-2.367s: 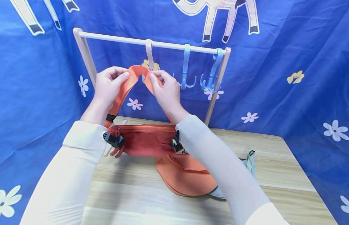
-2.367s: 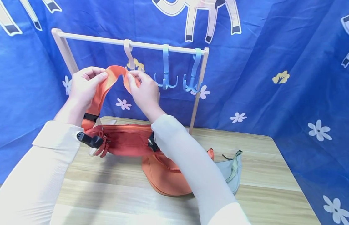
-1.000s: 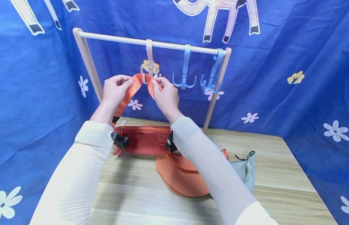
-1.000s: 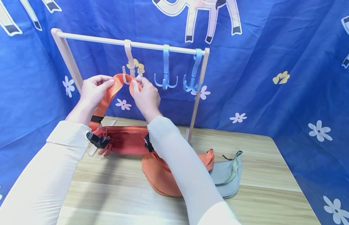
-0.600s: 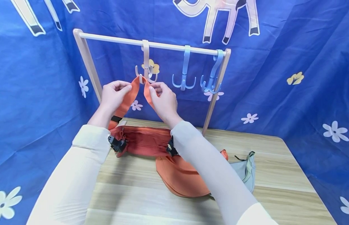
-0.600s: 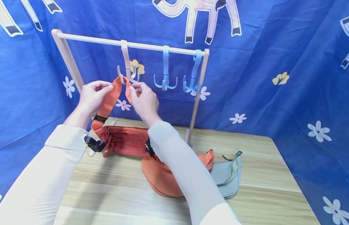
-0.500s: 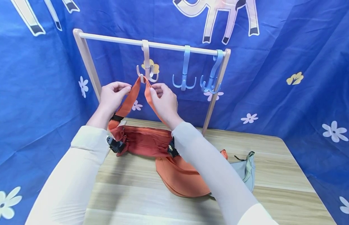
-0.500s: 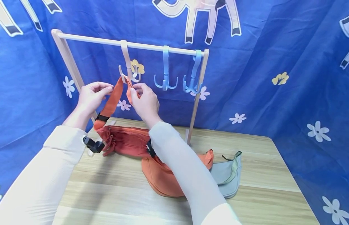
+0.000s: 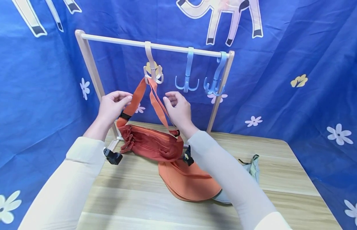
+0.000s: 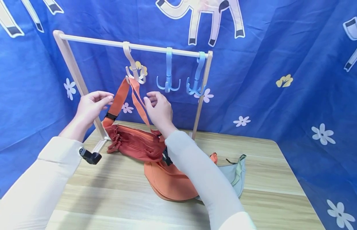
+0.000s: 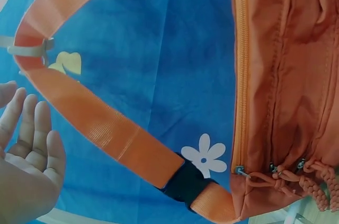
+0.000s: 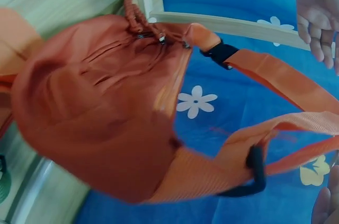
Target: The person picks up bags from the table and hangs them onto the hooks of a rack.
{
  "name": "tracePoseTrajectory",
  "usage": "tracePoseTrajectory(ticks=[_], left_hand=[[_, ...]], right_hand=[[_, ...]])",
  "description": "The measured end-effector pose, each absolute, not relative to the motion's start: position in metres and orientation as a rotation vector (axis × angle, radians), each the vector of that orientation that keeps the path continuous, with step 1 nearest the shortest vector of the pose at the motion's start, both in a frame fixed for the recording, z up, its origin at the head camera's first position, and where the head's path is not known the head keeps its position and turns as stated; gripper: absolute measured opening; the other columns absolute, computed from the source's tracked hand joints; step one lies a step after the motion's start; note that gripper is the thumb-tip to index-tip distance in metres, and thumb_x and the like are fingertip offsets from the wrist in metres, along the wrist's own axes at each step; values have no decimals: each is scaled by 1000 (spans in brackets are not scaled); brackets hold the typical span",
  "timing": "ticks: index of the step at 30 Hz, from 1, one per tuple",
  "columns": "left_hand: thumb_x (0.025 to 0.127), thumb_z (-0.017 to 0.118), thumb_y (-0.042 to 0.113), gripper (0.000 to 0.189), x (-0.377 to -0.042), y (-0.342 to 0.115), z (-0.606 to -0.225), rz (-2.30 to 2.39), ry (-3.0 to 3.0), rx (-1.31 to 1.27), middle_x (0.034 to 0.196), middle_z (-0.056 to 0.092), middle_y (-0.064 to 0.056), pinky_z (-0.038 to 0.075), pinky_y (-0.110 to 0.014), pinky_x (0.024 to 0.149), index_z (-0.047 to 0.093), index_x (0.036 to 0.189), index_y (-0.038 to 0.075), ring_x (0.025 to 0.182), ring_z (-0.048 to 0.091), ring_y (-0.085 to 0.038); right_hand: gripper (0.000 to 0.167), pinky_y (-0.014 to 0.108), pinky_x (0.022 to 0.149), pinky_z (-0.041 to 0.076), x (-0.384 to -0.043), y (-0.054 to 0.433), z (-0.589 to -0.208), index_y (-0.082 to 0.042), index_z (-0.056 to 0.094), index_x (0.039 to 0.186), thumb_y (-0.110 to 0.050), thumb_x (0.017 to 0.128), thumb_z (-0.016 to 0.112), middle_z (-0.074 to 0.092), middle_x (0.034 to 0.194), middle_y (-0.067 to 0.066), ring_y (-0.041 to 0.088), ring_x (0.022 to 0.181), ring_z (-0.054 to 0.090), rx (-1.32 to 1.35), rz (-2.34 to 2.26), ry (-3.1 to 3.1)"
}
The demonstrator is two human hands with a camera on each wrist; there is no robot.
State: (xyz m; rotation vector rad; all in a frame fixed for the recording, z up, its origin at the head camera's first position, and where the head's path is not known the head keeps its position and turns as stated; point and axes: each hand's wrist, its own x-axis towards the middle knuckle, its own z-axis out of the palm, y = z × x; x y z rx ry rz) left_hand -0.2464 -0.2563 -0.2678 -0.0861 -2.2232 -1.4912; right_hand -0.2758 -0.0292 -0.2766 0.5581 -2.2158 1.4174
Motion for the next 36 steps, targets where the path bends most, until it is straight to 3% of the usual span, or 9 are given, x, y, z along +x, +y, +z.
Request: tracePoseTrajectory(ticks=[7, 14, 22, 27, 36], left_hand=[[93, 64, 24, 30, -237, -248, -276, -1508, -2237, -184, 80, 66, 12, 48, -18, 67, 66, 108, -1, 74, 62, -5], [94, 62, 22, 30, -225, -236, -287, -1541, -2272, -294, 84, 66, 14, 48, -17, 67, 64, 111, -3, 78, 61, -4], [93, 64, 19, 28, -214, -219, -303, -1536, -2305, -347, 108, 65, -11, 48, -16, 71, 66, 109, -4, 82, 61, -4], [92, 65, 17, 24, -207, -211, -316, -1509, -2341, -398, 96, 66, -11, 46, -19, 65, 67, 107, -1, 79, 59, -13], [90, 66, 7, 17, -193, -190, -330, -1516, -2392, -473, 92, 67, -16, 46, -19, 65, 66, 102, -6, 75, 59, -9]], right_hand=[[23, 29, 77, 47, -269, -13, -287, -10, 64, 110, -26, 95, 59, 64, 95, -1, 11, 85, 58, 620, 1422, -2230], [20, 25, 72, 47, -260, -2, -302, -13, 65, 110, -25, 94, 62, 64, 94, -2, 10, 83, 57, 665, 1452, -2244], [20, 26, 70, 49, -251, 13, -314, -12, 65, 109, -23, 93, 63, 63, 93, -2, 10, 81, 58, 734, 1450, -2249], [19, 26, 68, 49, -246, 22, -322, -12, 65, 109, -21, 92, 64, 63, 92, -2, 9, 81, 59, 776, 1434, -2248], [18, 31, 69, 52, -240, 44, -344, -7, 65, 108, -13, 90, 66, 63, 89, 0, 10, 77, 59, 878, 1451, -2231]])
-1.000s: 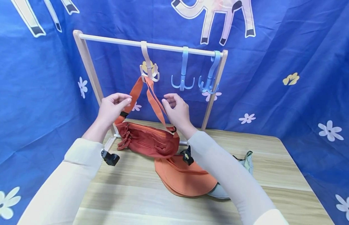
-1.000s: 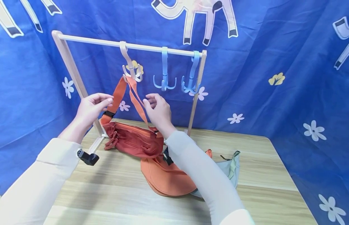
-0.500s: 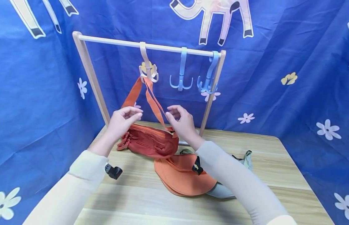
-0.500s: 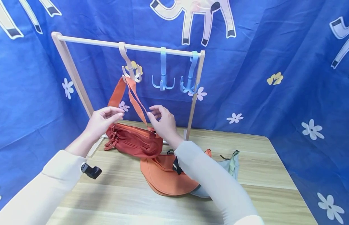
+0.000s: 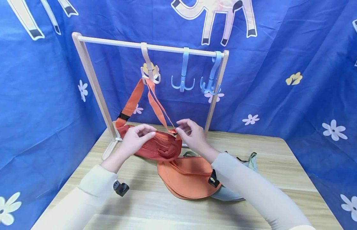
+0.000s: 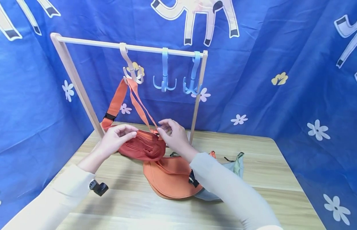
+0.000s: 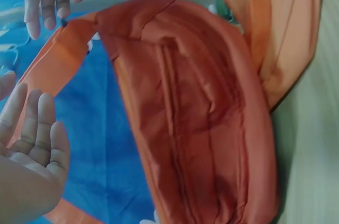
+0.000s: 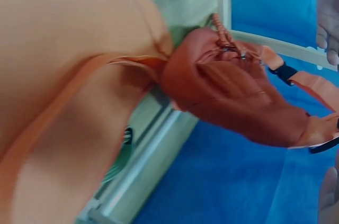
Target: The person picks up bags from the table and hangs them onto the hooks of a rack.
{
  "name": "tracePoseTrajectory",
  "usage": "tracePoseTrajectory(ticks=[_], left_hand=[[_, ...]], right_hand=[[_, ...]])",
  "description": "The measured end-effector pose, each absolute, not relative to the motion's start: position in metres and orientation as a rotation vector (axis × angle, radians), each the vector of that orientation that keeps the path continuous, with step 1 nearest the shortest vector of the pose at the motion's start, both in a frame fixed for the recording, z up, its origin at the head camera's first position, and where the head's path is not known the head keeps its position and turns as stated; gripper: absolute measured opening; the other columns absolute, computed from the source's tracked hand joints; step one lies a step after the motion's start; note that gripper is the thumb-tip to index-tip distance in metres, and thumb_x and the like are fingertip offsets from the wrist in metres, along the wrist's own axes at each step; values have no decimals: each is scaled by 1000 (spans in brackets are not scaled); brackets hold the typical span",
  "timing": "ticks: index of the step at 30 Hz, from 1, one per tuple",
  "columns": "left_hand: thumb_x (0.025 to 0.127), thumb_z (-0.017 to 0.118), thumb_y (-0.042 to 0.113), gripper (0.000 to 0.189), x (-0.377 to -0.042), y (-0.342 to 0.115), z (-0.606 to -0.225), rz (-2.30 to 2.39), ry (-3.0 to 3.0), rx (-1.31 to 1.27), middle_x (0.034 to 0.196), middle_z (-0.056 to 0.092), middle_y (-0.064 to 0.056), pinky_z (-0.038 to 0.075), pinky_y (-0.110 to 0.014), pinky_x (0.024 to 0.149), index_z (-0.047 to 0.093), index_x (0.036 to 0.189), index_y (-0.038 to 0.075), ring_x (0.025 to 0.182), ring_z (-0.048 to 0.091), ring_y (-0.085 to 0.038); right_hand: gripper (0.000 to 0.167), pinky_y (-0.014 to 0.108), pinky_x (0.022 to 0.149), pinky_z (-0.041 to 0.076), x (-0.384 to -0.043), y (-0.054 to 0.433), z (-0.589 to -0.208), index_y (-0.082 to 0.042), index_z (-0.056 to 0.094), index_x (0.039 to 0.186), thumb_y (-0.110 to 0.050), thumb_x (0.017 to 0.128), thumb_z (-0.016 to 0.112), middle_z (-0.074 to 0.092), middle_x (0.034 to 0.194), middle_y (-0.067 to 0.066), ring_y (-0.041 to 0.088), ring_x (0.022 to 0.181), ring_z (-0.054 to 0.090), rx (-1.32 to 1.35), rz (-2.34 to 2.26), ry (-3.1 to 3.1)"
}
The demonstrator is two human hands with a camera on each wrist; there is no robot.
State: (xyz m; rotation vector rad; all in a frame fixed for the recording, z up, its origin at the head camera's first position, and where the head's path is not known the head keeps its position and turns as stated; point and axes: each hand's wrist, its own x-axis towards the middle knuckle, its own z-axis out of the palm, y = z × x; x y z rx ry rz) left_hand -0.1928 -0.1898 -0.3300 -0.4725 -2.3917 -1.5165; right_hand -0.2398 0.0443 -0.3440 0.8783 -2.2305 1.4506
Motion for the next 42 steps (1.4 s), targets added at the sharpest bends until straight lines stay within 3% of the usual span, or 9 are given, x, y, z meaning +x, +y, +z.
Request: tracePoseTrajectory(ticks=[10, 22, 29, 36, 42], left_hand=[[88, 68, 9, 14, -196, -172, -364, -1579, -2421, -566, 86, 67, -6, 48, -24, 63, 68, 99, -1, 72, 60, -14], [86, 70, 9, 16, -186, -140, -404, -1682, -2459, -678, 86, 69, -6, 49, -26, 63, 69, 99, -1, 71, 61, -14], [85, 68, -2, 14, -178, -113, -417, -1758, -2467, -721, 86, 68, -13, 50, -26, 66, 66, 97, -8, 73, 62, -18], [84, 66, -6, 15, -168, -93, -414, -1854, -2474, -719, 87, 66, -20, 49, -22, 64, 63, 97, -13, 76, 63, -27], [83, 68, -5, 18, -172, -81, -420, -1871, -2478, -751, 91, 65, -26, 52, -29, 68, 63, 99, -13, 80, 64, -36]], right_hand=[[20, 33, 66, 53, -233, 76, -372, -2, 64, 107, -7, 87, 68, 64, 87, 3, 15, 77, 61, 945, 1388, -2276], [22, 28, 66, 51, -228, 115, -405, -6, 64, 109, -8, 88, 68, 63, 88, -1, 12, 78, 60, 903, 1364, -2418], [23, 29, 67, 52, -226, 133, -419, -8, 63, 111, -10, 88, 68, 62, 87, -3, 11, 77, 60, 915, 1354, -2483], [26, 27, 67, 50, -225, 149, -433, -1, 62, 112, -12, 89, 68, 63, 86, -2, 11, 74, 59, 939, 1382, -2542], [29, 28, 68, 49, -222, 160, -440, -1, 61, 114, -14, 90, 67, 62, 86, -2, 12, 76, 58, 947, 1414, -2616]])
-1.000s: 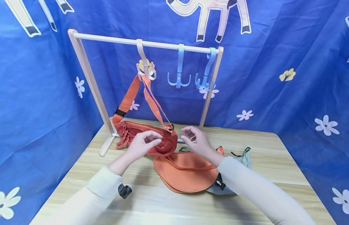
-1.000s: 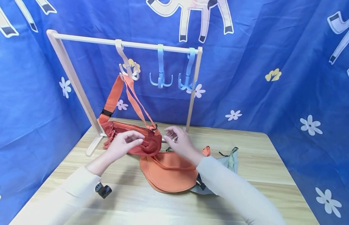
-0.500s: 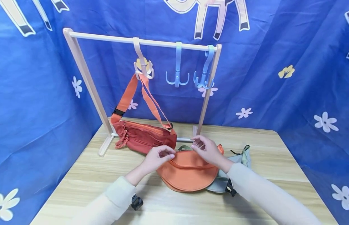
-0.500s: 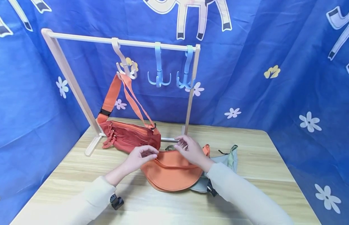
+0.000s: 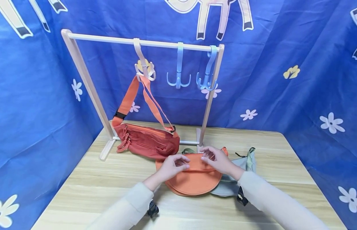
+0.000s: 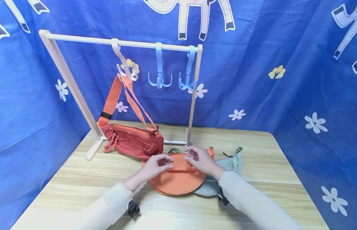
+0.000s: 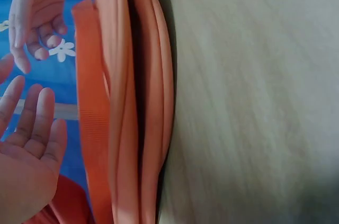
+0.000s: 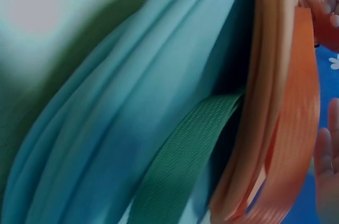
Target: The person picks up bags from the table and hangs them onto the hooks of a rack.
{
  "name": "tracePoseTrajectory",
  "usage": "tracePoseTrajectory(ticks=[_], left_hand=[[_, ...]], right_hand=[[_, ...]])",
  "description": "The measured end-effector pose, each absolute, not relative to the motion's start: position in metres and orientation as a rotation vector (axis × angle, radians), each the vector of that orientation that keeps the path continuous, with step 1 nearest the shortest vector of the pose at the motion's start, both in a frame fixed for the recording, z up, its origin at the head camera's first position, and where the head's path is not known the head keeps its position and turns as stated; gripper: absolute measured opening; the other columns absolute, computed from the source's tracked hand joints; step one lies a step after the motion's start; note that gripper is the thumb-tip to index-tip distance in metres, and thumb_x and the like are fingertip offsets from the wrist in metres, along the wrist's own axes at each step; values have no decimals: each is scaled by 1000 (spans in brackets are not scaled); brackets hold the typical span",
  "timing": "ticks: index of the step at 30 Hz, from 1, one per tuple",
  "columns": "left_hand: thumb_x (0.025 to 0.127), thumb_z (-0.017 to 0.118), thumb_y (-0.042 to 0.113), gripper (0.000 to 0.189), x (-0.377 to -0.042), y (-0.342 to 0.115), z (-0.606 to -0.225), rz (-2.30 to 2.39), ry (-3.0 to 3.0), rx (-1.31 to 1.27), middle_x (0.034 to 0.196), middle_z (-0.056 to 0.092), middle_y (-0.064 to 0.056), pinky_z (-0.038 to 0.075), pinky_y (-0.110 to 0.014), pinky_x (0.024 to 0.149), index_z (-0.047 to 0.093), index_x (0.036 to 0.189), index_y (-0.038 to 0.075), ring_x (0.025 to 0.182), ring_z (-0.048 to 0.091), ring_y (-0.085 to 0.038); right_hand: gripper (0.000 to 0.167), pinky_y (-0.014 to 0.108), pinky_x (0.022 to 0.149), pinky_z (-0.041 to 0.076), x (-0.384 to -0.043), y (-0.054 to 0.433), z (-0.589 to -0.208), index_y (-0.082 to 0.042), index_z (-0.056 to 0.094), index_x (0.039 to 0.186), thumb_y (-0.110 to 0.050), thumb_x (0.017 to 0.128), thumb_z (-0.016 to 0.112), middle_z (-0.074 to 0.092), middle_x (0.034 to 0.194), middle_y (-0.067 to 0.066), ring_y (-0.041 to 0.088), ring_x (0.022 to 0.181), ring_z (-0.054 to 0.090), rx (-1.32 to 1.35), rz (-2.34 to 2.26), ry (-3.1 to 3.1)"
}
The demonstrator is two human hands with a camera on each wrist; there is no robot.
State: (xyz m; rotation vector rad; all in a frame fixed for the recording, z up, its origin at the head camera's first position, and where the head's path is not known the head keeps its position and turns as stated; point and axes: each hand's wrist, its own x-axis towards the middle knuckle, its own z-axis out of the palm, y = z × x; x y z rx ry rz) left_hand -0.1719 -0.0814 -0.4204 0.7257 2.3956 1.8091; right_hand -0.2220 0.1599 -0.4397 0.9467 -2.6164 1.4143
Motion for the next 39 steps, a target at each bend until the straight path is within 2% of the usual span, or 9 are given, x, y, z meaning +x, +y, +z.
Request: tracePoseTrajectory(ticks=[6, 12, 15, 18, 22, 25, 39], left_hand=[[83, 69, -5, 23, -177, -76, -426, 1773, 2389, 777, 98, 63, -29, 53, -36, 75, 61, 102, -14, 85, 64, -38], [82, 70, -5, 28, -183, -74, -433, 1751, 2343, 820, 102, 62, -31, 48, -53, 82, 59, 105, -16, 90, 63, -43], [82, 70, -5, 29, -185, -73, -435, 1742, 2330, 837, 103, 62, -32, 47, -56, 83, 59, 106, -16, 91, 62, -46], [81, 71, -5, 30, -186, -72, -436, 1723, 2332, 835, 103, 62, -31, 46, -56, 84, 59, 107, -15, 93, 60, -47], [81, 74, 1, 32, -196, -72, -452, 1668, 2377, 850, 102, 65, -24, 49, -50, 83, 62, 108, -11, 90, 62, -38], [80, 77, 6, 32, -206, -72, -468, 1611, 2424, 868, 100, 67, -16, 51, -42, 80, 64, 107, -5, 86, 64, -28], [75, 81, 9, 28, -216, -75, -476, 1404, 2522, 848, 89, 67, -2, 51, -32, 77, 69, 100, 1, 82, 61, -14]], right_hand=[[31, 28, 68, 49, -221, 168, -442, -1, 60, 116, -17, 90, 67, 63, 88, -2, 14, 74, 59, 945, 1437, -2702], [29, 28, 66, 48, -217, 175, -441, 1, 60, 115, -13, 91, 66, 62, 90, 2, 16, 75, 57, 964, 1389, -2747], [28, 30, 67, 48, -212, 176, -434, 4, 59, 113, -8, 89, 67, 62, 90, 6, 20, 76, 57, 999, 1361, -2750], [29, 29, 68, 49, -215, 181, -437, 2, 60, 112, -12, 88, 69, 63, 91, 6, 17, 77, 58, 1029, 1335, -2768], [35, 28, 73, 49, -225, 191, -454, -7, 62, 112, -28, 85, 73, 63, 91, -2, 11, 80, 58, 1074, 1277, -2800], [37, 29, 77, 48, -228, 196, -459, -10, 63, 111, -32, 84, 75, 62, 91, -6, 10, 83, 59, 1118, 1239, -2805], [30, 28, 78, 47, -229, 197, -464, -13, 65, 106, -23, 81, 78, 62, 93, -12, 7, 86, 59, 1184, 1156, -2824]])
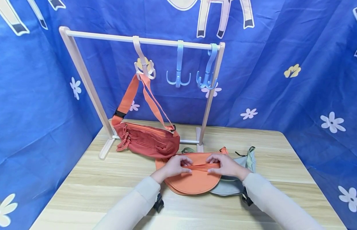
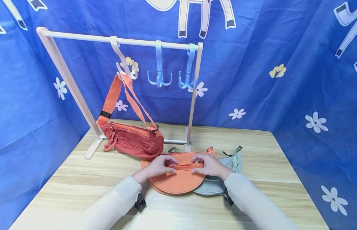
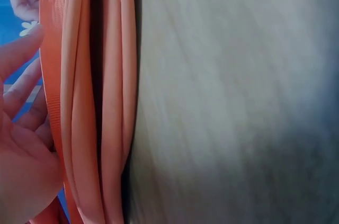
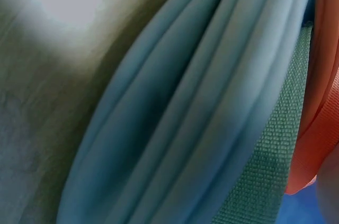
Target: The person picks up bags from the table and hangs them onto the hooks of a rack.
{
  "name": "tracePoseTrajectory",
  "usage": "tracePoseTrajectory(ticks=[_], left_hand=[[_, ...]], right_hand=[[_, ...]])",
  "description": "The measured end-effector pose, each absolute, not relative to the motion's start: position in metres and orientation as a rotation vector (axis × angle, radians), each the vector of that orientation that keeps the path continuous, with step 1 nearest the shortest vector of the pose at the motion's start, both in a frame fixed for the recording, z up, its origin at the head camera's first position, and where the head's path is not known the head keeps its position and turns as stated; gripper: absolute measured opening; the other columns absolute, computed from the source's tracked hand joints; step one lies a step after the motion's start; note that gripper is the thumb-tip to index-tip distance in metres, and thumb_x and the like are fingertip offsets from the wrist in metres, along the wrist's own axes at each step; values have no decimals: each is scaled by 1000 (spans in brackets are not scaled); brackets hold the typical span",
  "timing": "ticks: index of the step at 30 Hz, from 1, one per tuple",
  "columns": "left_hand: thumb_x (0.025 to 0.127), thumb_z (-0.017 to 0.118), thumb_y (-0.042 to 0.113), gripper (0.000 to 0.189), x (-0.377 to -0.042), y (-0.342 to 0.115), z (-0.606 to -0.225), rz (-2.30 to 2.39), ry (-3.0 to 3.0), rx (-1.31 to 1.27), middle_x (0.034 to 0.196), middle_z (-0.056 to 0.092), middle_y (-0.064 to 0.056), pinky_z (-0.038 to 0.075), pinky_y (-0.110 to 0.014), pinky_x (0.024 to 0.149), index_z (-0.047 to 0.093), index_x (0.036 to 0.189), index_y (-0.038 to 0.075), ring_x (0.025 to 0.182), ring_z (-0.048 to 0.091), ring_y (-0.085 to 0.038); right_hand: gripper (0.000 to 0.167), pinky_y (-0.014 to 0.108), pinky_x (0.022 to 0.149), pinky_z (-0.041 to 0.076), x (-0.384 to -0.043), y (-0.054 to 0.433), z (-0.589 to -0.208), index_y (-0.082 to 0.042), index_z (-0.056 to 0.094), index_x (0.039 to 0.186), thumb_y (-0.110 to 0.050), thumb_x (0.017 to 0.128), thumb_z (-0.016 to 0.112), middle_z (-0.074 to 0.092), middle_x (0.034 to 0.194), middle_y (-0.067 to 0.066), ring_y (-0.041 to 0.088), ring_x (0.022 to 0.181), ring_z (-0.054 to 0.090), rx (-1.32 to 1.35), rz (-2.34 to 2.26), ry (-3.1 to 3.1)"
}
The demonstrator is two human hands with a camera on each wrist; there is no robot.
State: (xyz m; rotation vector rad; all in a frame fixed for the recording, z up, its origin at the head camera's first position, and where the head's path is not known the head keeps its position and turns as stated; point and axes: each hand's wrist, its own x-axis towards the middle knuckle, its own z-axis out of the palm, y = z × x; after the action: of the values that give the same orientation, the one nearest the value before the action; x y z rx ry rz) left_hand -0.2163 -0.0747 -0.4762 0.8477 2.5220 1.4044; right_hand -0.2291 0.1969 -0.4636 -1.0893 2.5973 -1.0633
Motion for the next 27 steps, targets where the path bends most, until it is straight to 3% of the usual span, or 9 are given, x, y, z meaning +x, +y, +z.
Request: tracePoseTrajectory(ticks=[11, 17, 27], left_hand=[[76, 80, 6, 19, -216, -75, -476, 1340, 2496, 837, 83, 68, 2, 49, -20, 67, 72, 93, 2, 71, 59, -3], [78, 77, 2, 10, -211, -72, -472, 1361, 2450, 863, 74, 67, -1, 48, -19, 58, 73, 87, 0, 57, 53, 0], [80, 76, 6, 8, -206, -63, -464, 1345, 2462, 863, 75, 65, 4, 47, -19, 62, 71, 84, 3, 63, 52, 0]], right_hand=[[23, 27, 75, 47, -231, 194, -466, -18, 66, 98, -26, 80, 79, 64, 87, -13, 5, 82, 60, -1093, -1034, 2585], [11, 25, 67, 46, -233, 196, -465, -19, 68, 88, -23, 82, 77, 64, 82, -13, 5, 72, 55, -1133, -1062, 2550], [7, 23, 63, 43, -236, 202, -453, -9, 68, 83, -10, 82, 75, 64, 79, -3, 7, 66, 49, -1084, -1090, 2499]])
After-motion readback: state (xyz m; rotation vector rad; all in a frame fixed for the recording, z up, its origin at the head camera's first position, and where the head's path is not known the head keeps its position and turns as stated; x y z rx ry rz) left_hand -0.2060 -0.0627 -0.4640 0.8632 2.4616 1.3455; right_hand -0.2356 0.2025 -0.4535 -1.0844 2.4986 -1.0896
